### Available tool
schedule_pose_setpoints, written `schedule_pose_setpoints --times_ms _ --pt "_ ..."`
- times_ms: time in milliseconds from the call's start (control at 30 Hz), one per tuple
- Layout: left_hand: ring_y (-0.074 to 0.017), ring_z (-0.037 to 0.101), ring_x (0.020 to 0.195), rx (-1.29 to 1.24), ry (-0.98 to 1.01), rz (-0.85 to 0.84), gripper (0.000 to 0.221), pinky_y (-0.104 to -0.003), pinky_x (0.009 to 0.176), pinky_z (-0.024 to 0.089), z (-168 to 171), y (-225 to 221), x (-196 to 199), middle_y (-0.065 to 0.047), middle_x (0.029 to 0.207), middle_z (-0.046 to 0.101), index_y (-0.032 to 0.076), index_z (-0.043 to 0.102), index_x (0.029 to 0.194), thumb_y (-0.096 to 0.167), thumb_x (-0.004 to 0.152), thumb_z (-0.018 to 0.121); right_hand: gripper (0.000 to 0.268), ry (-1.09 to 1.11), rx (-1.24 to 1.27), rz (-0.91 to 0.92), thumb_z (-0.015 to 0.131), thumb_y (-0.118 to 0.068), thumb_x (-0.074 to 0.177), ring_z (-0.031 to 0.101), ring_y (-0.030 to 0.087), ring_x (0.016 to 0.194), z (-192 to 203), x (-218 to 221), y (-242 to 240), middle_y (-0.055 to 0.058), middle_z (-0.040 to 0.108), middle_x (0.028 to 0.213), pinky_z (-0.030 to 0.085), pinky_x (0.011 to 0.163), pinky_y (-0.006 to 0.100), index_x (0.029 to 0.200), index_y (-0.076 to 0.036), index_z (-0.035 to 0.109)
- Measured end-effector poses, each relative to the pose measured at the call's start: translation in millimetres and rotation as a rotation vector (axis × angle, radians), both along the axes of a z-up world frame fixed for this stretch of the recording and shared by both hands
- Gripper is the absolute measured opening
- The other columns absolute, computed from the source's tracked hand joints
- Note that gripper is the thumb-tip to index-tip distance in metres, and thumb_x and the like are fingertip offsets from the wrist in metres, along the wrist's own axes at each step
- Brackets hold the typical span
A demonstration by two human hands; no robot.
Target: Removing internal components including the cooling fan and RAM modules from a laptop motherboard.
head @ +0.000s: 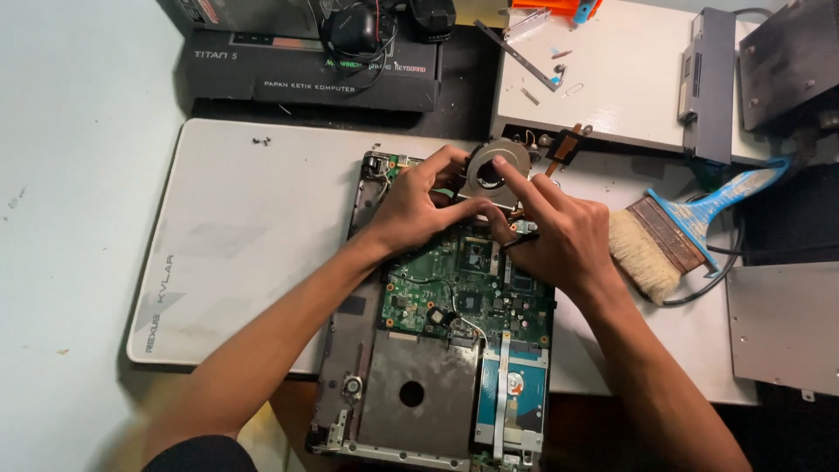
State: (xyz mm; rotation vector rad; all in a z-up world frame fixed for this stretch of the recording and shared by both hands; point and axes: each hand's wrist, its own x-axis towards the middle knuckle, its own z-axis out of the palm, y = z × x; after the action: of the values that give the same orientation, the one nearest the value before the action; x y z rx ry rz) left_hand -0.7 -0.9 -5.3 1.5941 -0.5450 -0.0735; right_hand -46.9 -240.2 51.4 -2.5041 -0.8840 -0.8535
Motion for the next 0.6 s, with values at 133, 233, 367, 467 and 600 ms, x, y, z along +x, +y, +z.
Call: schedule_pose_setpoints --times_ms 133,233,367,467,600 --pt "-0.0264 0.086 0.114 -0.018 0.022 -0.003 0.045 -0.042 0.087 0.078 1.3 1.0 -4.3 -0.015 0.122 0.088 0.010 0.071 0.139 0.019 0.103 0.097 0.043 0.006 0.033 0.032 0.084 -0.027 0.113 0.051 0.022 0.045 -28.0 4.1 -32.4 -0.002 0.052 0.074 0.042 0.050 0.034 0.073 -0.017 0.071" --pt "-0.0287 0.085 0.116 -0.025 0.025 0.002 0.046 -0.042 0.087 0.077 3.2 3.8 -1.3 -0.017 0.125 0.087 0.010 0.070 0.140 0.018 0.103 0.097 0.036 -0.048 0.047 -0.032 0.085 -0.025 0.113 0.056 0.026 0.050 -23.3 6.5 -30.2 -0.002 0.051 0.075 0.050 0.057 0.035 0.082 -0.019 0.069" --pt "-0.0257 0.086 0.115 -0.005 0.028 0.001 0.042 -0.039 0.085 0.077 10.2 4.6 -3.1 -0.014 0.124 0.088 0.012 0.071 0.139 0.018 0.105 0.095 0.013 -0.059 0.029 -0.079 0.087 -0.028 0.110 0.060 0.023 0.051 -17.8 11.7 -27.8 -0.002 0.052 0.077 0.055 0.062 0.034 0.121 -0.022 0.085" --pt "-0.0251 0.087 0.115 0.013 0.013 0.007 0.041 -0.039 0.084 0.077 14.5 5.6 -3.5 -0.013 0.124 0.088 0.012 0.071 0.139 0.019 0.106 0.094 0.032 -0.048 -0.022 -0.079 0.083 -0.029 0.110 0.064 0.023 0.052 -13.1 11.7 -21.5 -0.002 0.054 0.079 0.057 0.064 0.034 0.142 -0.024 0.087" --pt "-0.0244 0.086 0.112 -0.001 0.005 -0.003 0.039 -0.039 0.085 0.077 12.6 5.2 -4.7 -0.013 0.121 0.088 0.012 0.071 0.138 0.019 0.107 0.094 0.040 0.007 -0.030 -0.040 0.081 -0.026 0.110 0.060 0.021 0.047 -17.8 13.2 -19.5 0.000 0.057 0.078 0.054 0.058 0.034 0.148 -0.018 0.085"
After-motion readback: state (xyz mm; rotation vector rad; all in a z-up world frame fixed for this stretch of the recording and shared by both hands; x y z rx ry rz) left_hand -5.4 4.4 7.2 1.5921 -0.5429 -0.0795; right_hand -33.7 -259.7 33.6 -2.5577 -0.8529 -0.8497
